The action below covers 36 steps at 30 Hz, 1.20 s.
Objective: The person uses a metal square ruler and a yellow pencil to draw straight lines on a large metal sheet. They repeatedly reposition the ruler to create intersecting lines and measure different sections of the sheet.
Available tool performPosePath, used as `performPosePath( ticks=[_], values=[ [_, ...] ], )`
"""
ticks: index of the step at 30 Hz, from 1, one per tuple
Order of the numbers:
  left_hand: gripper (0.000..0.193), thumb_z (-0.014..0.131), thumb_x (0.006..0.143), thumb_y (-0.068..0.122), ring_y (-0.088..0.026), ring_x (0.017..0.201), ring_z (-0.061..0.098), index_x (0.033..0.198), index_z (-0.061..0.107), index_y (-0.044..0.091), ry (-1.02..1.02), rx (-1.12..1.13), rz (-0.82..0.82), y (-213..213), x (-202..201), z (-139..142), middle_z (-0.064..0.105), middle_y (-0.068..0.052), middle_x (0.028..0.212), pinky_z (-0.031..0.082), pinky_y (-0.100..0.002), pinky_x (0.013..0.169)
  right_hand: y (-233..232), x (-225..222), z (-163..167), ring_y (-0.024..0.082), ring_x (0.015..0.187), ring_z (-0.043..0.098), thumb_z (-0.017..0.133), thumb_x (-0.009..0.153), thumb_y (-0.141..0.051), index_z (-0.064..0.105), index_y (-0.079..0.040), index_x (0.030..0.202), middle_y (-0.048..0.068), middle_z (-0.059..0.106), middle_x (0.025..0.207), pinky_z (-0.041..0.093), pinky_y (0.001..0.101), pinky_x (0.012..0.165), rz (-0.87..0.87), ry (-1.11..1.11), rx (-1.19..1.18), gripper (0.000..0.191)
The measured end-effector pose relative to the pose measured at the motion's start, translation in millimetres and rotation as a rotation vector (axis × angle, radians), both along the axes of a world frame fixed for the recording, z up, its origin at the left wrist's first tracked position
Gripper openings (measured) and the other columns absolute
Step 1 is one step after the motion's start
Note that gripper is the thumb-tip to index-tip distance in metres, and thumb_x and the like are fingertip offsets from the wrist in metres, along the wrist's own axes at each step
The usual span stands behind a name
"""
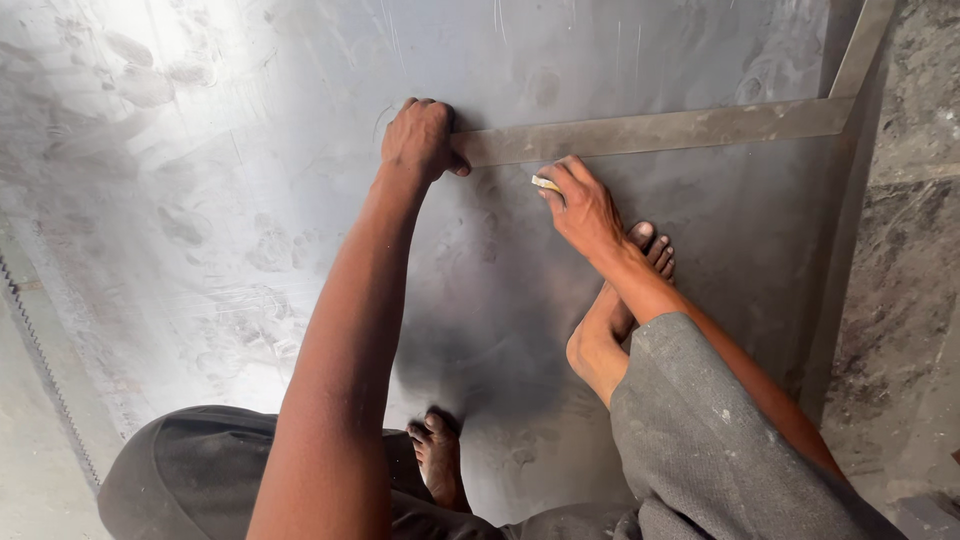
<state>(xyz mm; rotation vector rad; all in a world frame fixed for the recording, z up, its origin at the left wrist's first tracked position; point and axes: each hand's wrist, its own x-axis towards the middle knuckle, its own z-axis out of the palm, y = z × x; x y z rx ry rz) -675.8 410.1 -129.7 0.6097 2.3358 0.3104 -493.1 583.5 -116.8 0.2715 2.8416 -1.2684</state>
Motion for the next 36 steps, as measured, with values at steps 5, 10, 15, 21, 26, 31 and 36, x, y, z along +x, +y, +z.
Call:
performPosePath(
  ticks=[5, 10, 15, 21, 26, 31, 36],
  values=[
    [0.052, 0.101, 0.051, 0.022, -0.029, 0.118, 0.059, 0.096, 0.076, 0.011, -0.003, -0.018, -0.009, 0, 0, -7, 0.071, -0.006, 0.111, 0.054, -0.042, 0.093, -6, -16, -2, 0.035, 0.095, 0.067, 0.076, 0.092, -0.005, 0.066, -0.005, 0.11, 0.01, 0.065, 0.108, 0.054, 0.0427, 0.079, -0.01, -0.004, 0.017, 0.02],
    [0.055, 0.102, 0.05, 0.023, -0.032, 0.118, 0.059, 0.095, 0.075, 0.007, 0.034, -0.011, -0.024, -1, -1, -11, 0.071, -0.008, 0.112, 0.055, -0.044, 0.091, -14, -23, -2, 0.035, 0.096, 0.068, 0.076, 0.092, -0.004, 0.066, -0.005, 0.111, 0.01, 0.065, 0.11, 0.055, 0.0416, 0.079, 0.022, 0.028, -0.005, 0.021],
    [0.056, 0.103, 0.049, 0.024, -0.031, 0.117, 0.059, 0.096, 0.075, 0.008, 0.042, -0.012, -0.017, 0, 0, -16, 0.07, -0.008, 0.112, 0.055, -0.044, 0.092, -17, -24, 0, 0.036, 0.094, 0.067, 0.076, 0.092, -0.002, 0.068, -0.003, 0.109, 0.011, 0.064, 0.108, 0.054, 0.043, 0.078, 0.022, 0.034, 0.017, 0.019],
    [0.057, 0.103, 0.05, 0.025, -0.03, 0.117, 0.06, 0.096, 0.075, 0.008, 0.055, -0.015, -0.013, 1, 0, -18, 0.071, -0.008, 0.112, 0.055, -0.043, 0.092, -18, -37, 2, 0.039, 0.091, 0.066, 0.069, 0.096, 0.0, 0.067, 0.0, 0.102, 0.014, 0.062, 0.106, 0.053, 0.0472, 0.077, 0.09, -0.131, 0.158, 0.006],
    [0.055, 0.102, 0.053, 0.025, -0.03, 0.118, 0.06, 0.098, 0.075, 0.007, 0.037, -0.004, 0.004, 0, 2, -11, 0.072, -0.007, 0.112, 0.056, -0.043, 0.094, -18, -45, 2, 0.043, 0.087, 0.063, 0.071, 0.091, -0.007, 0.068, 0.002, 0.096, 0.021, 0.061, 0.103, 0.051, 0.052, 0.07, 0.129, -0.234, 0.221, 0.011],
    [0.061, 0.103, 0.046, 0.022, -0.031, 0.119, 0.057, 0.099, 0.074, 0.01, 0.065, 0.013, 0.013, 0, 3, 0, 0.07, -0.007, 0.115, 0.053, -0.044, 0.096, -21, -20, -1, 0.037, 0.092, 0.067, 0.077, 0.092, -0.011, 0.074, -0.006, 0.095, 0.015, 0.068, 0.099, 0.054, 0.0466, 0.08, 0.138, -0.198, 0.084, 0.006],
    [0.055, 0.101, 0.054, 0.025, -0.031, 0.118, 0.058, 0.099, 0.074, 0.009, 0.055, 0.034, 0.003, 1, 2, 0, 0.069, -0.007, 0.115, 0.054, -0.043, 0.094, -18, -10, -9, 0.035, 0.097, 0.068, 0.079, 0.087, -0.003, 0.07, -0.004, 0.109, 0.012, 0.067, 0.108, 0.055, 0.0424, 0.081, -0.078, 0.002, 0.018, 0.024]
  ],
)
